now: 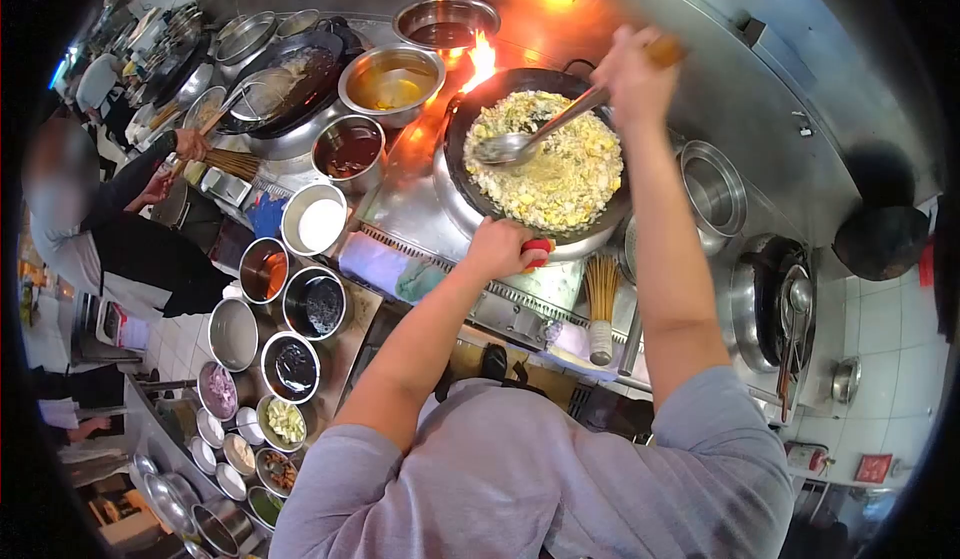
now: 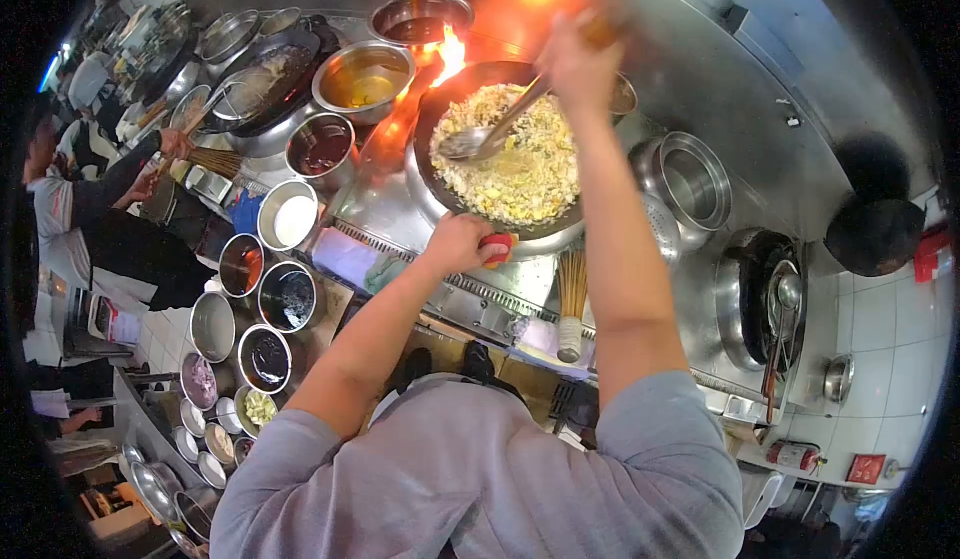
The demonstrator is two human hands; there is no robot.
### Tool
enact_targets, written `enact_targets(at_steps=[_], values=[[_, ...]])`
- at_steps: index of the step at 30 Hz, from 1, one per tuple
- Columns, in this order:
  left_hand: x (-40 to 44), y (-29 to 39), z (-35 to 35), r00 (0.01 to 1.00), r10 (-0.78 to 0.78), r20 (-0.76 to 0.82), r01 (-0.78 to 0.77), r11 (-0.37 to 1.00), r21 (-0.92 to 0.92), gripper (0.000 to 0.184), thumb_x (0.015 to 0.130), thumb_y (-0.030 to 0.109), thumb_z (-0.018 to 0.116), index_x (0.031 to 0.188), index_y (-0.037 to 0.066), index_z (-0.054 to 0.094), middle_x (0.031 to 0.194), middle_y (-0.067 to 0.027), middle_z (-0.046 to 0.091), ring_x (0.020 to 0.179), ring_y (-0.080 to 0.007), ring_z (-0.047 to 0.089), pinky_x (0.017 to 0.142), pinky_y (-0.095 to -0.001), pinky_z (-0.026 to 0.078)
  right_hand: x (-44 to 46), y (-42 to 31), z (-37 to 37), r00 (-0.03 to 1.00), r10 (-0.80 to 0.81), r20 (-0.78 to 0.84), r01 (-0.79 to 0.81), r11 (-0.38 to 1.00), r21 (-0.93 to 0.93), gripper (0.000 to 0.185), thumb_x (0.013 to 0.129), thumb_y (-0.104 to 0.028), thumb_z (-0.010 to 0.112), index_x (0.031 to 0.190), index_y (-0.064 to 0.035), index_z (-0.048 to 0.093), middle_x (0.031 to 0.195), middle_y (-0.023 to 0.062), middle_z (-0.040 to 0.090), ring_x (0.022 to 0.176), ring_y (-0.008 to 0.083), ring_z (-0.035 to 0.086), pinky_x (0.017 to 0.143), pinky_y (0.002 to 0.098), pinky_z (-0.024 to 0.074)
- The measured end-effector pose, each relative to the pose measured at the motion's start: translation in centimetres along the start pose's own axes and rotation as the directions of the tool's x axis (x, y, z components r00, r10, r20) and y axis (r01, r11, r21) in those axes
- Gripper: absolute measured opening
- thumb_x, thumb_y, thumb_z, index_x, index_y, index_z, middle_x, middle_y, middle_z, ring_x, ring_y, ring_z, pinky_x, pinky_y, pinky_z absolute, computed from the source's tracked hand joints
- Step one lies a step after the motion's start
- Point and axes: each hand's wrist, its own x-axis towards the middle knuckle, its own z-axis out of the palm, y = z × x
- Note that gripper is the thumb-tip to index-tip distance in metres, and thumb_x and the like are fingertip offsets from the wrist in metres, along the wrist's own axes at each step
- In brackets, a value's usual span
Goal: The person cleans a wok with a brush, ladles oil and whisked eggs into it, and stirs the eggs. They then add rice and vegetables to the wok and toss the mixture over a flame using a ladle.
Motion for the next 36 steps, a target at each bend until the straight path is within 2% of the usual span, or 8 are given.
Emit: enact_targets(at_steps=[3, 7, 11, 17, 20, 23, 33, 36], values=[[0.0, 0.3, -0.6, 0.999, -0.012, 0.03, 0.012, 1.0, -0.014, 0.042, 0.082, 0.051, 0.059, 0.085, 0.01, 0.068, 0.085, -0.009, 0.066, 0.089, -0.0275, 0.062, 0.078, -0.0426, 0.042, -0.8, 2.2, -2.8, 0.993, -0.086, 0.079, 0.09, 0.995, -0.038, 0.028, 0.09, -0.011, 0.061, 0.071, -0.0123, 0.04, 0.053, -0.0044, 0.04, 0.04, 0.0079, 0.034, 0.041, 0.0253, 0.0322], [0.3, -0.4, 0.2, 1.0, 0.015, 0.015, -0.015, 1.0, 0.026, 0.043, 0.082, 0.054, 0.058, 0.084, 0.012, 0.069, 0.084, -0.0073, 0.067, 0.087, -0.0266, 0.063, 0.076, -0.0422, 0.041, -1.6, -7.6, -5.3, 0.992, 0.122, -0.038, -0.125, 0.987, -0.103, 0.023, 0.091, -0.011, 0.061, 0.071, -0.0119, 0.048, 0.052, -0.0058, 0.039, 0.043, 0.0039, 0.033, 0.041, 0.0212, 0.0267], [0.5, -0.7, 0.8, 0.997, 0.065, -0.029, -0.066, 0.998, -0.021, 0.044, 0.082, 0.053, 0.058, 0.084, 0.01, 0.069, 0.081, -0.0107, 0.067, 0.085, -0.0302, 0.062, 0.077, -0.0431, 0.042, -7.9, 0.2, -6.1, 0.962, -0.268, -0.058, 0.231, 0.905, -0.356, 0.025, 0.092, -0.007, 0.057, 0.071, -0.0102, 0.045, 0.053, -0.0039, 0.039, 0.044, 0.0047, 0.037, 0.041, 0.0232, 0.0319], [1.1, -1.1, 1.0, 0.989, 0.112, -0.1, -0.111, 0.994, 0.017, 0.047, 0.081, 0.053, 0.06, 0.069, 0.007, 0.064, 0.07, -0.0144, 0.062, 0.072, -0.0338, 0.062, 0.065, -0.0457, 0.048, -9.4, -4.9, -2.1, 0.965, -0.219, -0.147, 0.197, 0.969, -0.151, 0.026, 0.089, -0.003, 0.059, 0.07, -0.0085, 0.044, 0.054, -0.0009, 0.045, 0.045, 0.0068, 0.042, 0.043, 0.0228, 0.0346], [0.9, -0.6, 0.9, 0.993, 0.107, -0.051, -0.106, 0.994, 0.031, 0.047, 0.082, 0.053, 0.06, 0.069, 0.007, 0.064, 0.07, -0.0136, 0.063, 0.073, -0.0331, 0.062, 0.065, -0.0447, 0.047, -8.0, 3.9, -5.7, 0.898, -0.439, 0.009, 0.394, 0.796, -0.459, 0.029, 0.088, -0.01, 0.064, 0.065, -0.0087, 0.046, 0.052, -0.0044, 0.043, 0.042, 0.0067, 0.038, 0.041, 0.0271, 0.0347], [0.8, -0.7, 1.2, 0.992, 0.113, -0.062, -0.112, 0.993, 0.022, 0.047, 0.082, 0.053, 0.06, 0.07, 0.008, 0.065, 0.069, -0.0132, 0.063, 0.073, -0.0329, 0.062, 0.065, -0.0452, 0.046, -6.6, -5.0, -4.3, 0.944, -0.139, -0.299, 0.05, 0.957, -0.286, 0.028, 0.087, -0.01, 0.064, 0.066, -0.0092, 0.046, 0.05, -0.0042, 0.042, 0.044, 0.0061, 0.04, 0.042, 0.0247, 0.0342], [1.2, -1.2, 1.2, 0.996, 0.074, -0.045, -0.072, 0.996, 0.055, 0.047, 0.082, 0.057, 0.056, 0.077, 0.012, 0.067, 0.074, -0.0105, 0.065, 0.075, -0.0307, 0.063, 0.068, -0.0438, 0.044, -8.4, -2.9, -1.5, 0.934, -0.327, -0.144, 0.327, 0.945, -0.023, 0.019, 0.09, -0.008, 0.059, 0.076, -0.0069, 0.046, 0.054, 0.0009, 0.05, 0.048, 0.0085, 0.05, 0.046, 0.0242, 0.0406], [0.6, -0.8, 1.2, 0.996, 0.088, -0.03, -0.086, 0.994, 0.062, 0.046, 0.082, 0.055, 0.058, 0.077, 0.011, 0.067, 0.073, -0.0117, 0.064, 0.073, -0.0318, 0.063, 0.067, -0.0444, 0.046, -6.5, 3.9, -3.1, 0.946, -0.315, 0.075, 0.319, 0.866, -0.384, 0.024, 0.09, -0.009, 0.059, 0.069, -0.0061, 0.047, 0.055, 0.001, 0.051, 0.047, 0.0089, 0.048, 0.045, 0.0261, 0.0402]])
